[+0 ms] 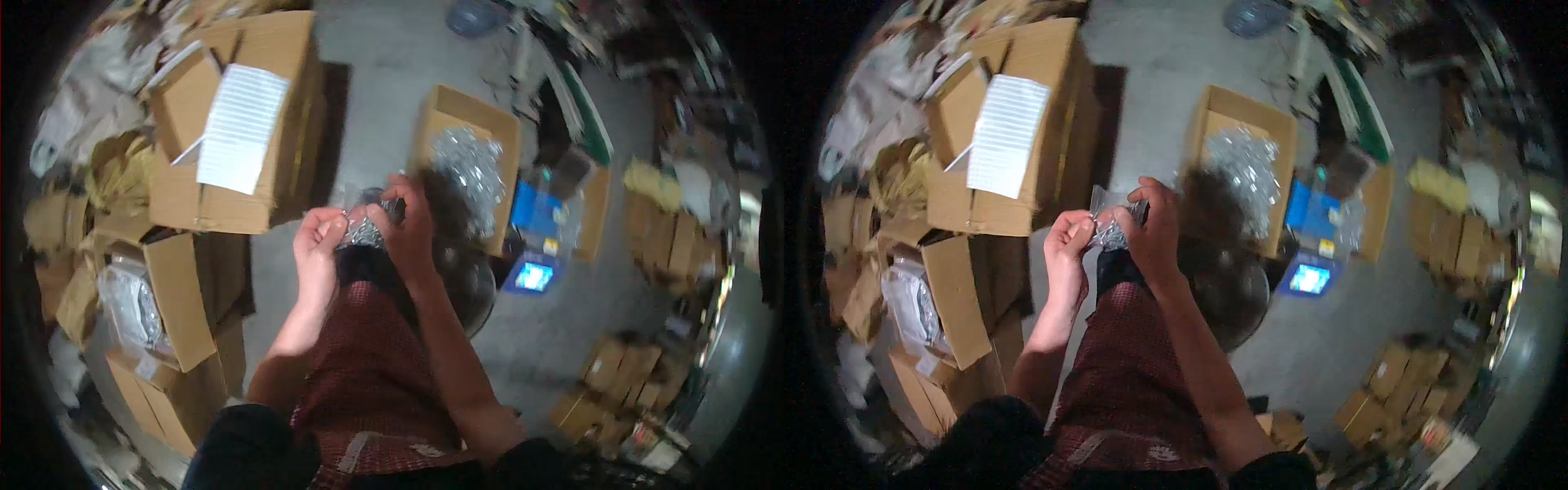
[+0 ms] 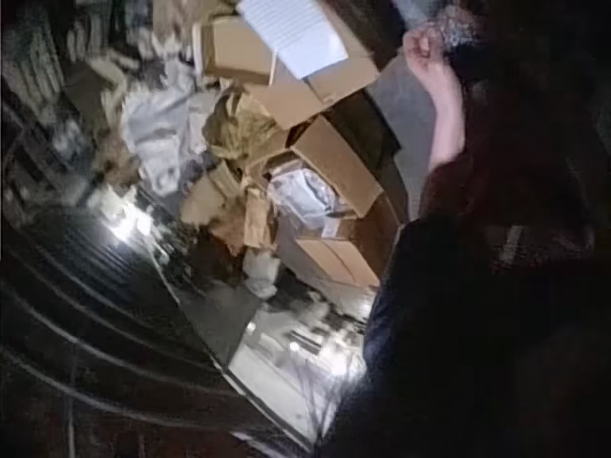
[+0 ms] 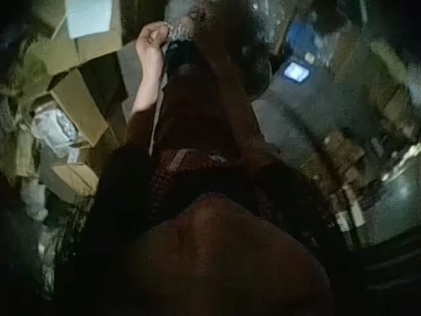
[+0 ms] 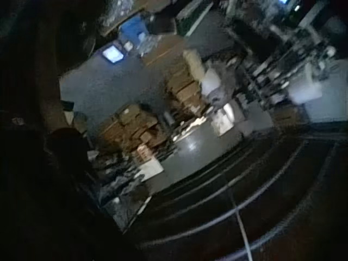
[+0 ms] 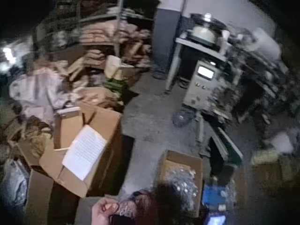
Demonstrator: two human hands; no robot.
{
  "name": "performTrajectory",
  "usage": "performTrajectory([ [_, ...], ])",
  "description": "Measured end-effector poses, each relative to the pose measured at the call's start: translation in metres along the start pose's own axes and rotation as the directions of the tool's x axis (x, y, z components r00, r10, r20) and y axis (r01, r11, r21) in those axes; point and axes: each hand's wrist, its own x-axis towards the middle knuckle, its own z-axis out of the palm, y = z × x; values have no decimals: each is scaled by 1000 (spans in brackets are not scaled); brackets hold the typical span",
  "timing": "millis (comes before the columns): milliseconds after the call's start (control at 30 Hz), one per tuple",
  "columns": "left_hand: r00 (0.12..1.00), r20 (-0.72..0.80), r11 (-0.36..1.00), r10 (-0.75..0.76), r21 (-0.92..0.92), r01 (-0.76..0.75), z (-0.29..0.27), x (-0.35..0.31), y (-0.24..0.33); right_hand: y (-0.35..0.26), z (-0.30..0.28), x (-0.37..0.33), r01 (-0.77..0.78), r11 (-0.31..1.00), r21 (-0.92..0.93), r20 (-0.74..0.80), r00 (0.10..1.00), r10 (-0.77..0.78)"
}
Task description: The recorder is weighing and packaging small metal screws into plastic bags using a specialized industrial machine and applying labels.
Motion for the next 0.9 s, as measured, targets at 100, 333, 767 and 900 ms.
performTrajectory([
  [100,990,102,995,-98,34,95,-10,-35,-52,22,-44,-68,-574,707,412,195,814,547],
  [333,830,417,582,-371,801,-142,3,-39,-261,185,-150,-244,-851,505,142,162,523,837],
  [767,792,536,645,-292,722,-251,67,91,-386,607,-219,-55,-80,314,-946,19,953,301],
  [900,878,366,696,-308,716,-54,56,133,-351,615,-115,-3,-606,786,125,-570,605,557],
])
